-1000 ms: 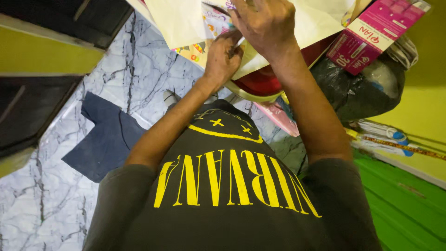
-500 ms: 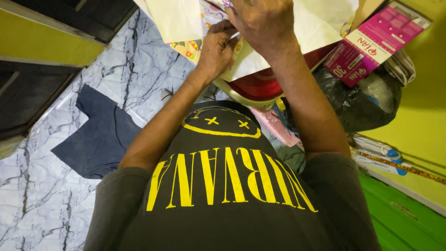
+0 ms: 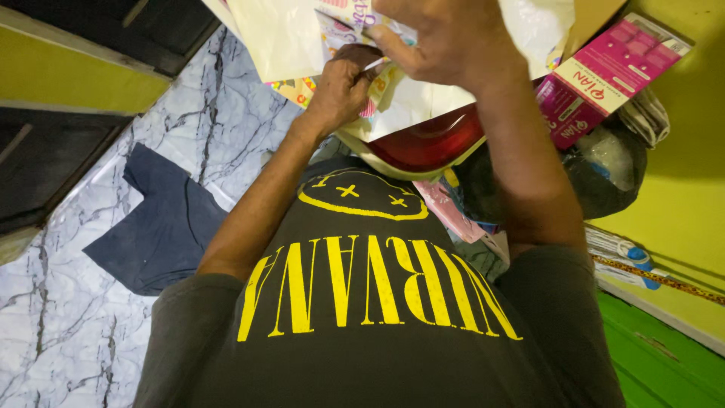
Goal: The person wraps a rectangular box with patterned gift paper, folds the edges, and secures them with clear tape. They use scissors to trim excess paper and continue folding and taping the remaining sides.
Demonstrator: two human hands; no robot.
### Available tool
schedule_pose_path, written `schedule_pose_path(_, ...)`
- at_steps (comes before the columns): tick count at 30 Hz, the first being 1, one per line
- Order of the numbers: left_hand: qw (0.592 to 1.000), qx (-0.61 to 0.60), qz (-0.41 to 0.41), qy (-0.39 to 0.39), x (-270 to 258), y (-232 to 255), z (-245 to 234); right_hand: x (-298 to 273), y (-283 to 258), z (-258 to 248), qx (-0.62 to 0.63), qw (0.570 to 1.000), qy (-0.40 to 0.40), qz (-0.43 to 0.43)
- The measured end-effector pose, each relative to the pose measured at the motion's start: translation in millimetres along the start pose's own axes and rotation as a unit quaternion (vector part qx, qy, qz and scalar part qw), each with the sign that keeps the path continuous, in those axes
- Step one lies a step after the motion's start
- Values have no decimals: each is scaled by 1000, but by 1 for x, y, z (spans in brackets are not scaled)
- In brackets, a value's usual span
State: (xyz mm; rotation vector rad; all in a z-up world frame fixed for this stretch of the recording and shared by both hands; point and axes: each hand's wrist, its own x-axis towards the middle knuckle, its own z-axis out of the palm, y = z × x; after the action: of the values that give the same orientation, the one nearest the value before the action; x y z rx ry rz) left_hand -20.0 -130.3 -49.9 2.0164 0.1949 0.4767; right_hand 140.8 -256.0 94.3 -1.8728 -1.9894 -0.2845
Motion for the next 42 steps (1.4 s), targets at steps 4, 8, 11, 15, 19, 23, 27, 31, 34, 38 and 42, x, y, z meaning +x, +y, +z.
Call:
schedule_pose_path(4, 976, 0, -196, -92, 1, 8, 0, -13, 17, -14, 141, 990, -15, 26)
schedule_pose_path(8, 998, -47, -18, 21, -6, 17, 5, -22, 20, -7, 165, 984, -10, 73)
schedule_pose_path(11, 997, -56, -37, 43, -8, 21, 14, -27, 22, 1, 192, 978, 22, 74)
schedule_pose_path(15, 998, -11, -25, 48, -8, 16, 18, -43, 24, 11, 252, 959, 59, 119)
schedule_pose_path(19, 999, -37, -6, 28, -7, 9, 15, -65, 18, 47, 416, 839, 279, 212)
schedule_pose_path(23, 1000, -19, 5, 16, -5, 5, 14, -88, 4, 93, 350, 826, 217, 383)
schedule_pose_path(27, 1000, -8, 10, 1, -3, 2, 12, -99, -27, 120, 314, 843, 135, 415)
schedule_pose_path(31, 1000, -14, 8, 1, -3, 3, 10, -99, -39, 109, 355, 843, 138, 380)
schedule_pose_path(34, 1000, -12, 16, -3, -1, 5, 11, -92, -37, 99, 379, 847, 146, 343)
schedule_pose_path(38, 1000, -15, 17, -10, 1, 5, 8, -90, -36, 97, 405, 832, 160, 343)
schedule_pose_path(42, 999, -27, 2, -16, -2, 4, 6, -100, -25, 104, 461, 774, 137, 413)
